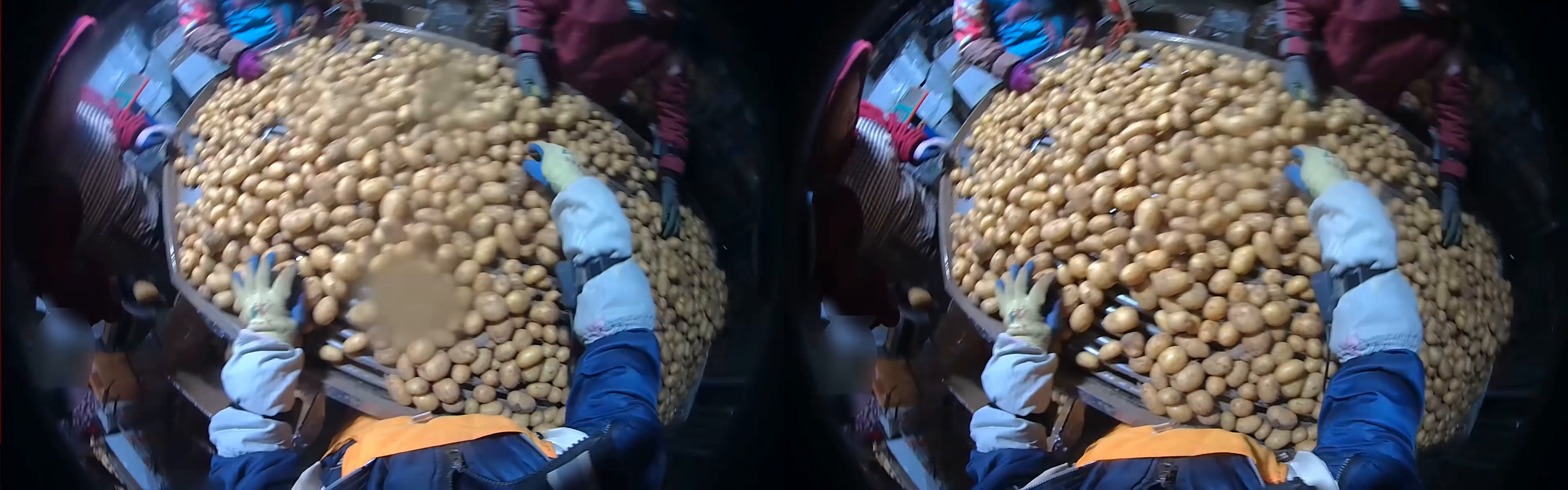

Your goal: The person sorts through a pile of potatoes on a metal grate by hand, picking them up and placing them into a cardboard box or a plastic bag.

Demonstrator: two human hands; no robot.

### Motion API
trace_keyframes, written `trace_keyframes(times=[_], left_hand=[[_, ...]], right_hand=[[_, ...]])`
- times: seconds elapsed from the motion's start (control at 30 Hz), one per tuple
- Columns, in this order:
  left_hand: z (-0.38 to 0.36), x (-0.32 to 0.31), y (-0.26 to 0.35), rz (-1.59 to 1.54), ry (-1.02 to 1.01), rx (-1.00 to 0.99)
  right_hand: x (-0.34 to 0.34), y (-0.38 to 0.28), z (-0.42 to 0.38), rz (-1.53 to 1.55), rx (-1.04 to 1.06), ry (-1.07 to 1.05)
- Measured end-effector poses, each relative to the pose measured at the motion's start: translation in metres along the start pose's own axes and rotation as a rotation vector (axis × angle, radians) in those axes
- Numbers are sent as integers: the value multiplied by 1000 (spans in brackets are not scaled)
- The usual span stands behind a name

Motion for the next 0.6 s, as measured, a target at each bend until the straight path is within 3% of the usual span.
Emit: trace_keyframes(times=[0.07,0.13,0.2,0.27,0.3,0.33,0.37,0.5,0.57,0.6], left_hand=[[0,4,12,-117,141,-64],[5,14,29,-255,193,-132],[22,23,48,-382,154,-221],[49,32,74,-506,-41,-321],[59,31,90,-464,-243,-302],[62,21,100,-230,-168,-387],[69,6,106,-90,-262,-364],[87,-31,108,-60,-277,-346],[91,-33,105,-17,-251,-311],[91,-29,99,-114,-198,-335]], right_hand=[[5,-32,7,-142,-137,-120],[5,-29,19,-198,-121,-172],[8,-26,17,-214,-76,-232],[6,-30,16,-235,-31,-258],[7,-36,9,-241,-62,-198],[7,-38,1,-250,-98,-143],[4,-35,-4,-256,-100,-154],[-8,-14,-6,-226,56,-73],[-19,8,-10,380,-5,94],[-18,-2,-21,308,97,247]])
Point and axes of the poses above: each hand's wrist, its own z-axis towards the middle knuckle, its own x-axis out of the back of the hand, y = z × x, the point moved 4 cm from there along z, towards the middle knuckle, and after that the axes turned 14 degrees about -y, right-handed, at the moved point
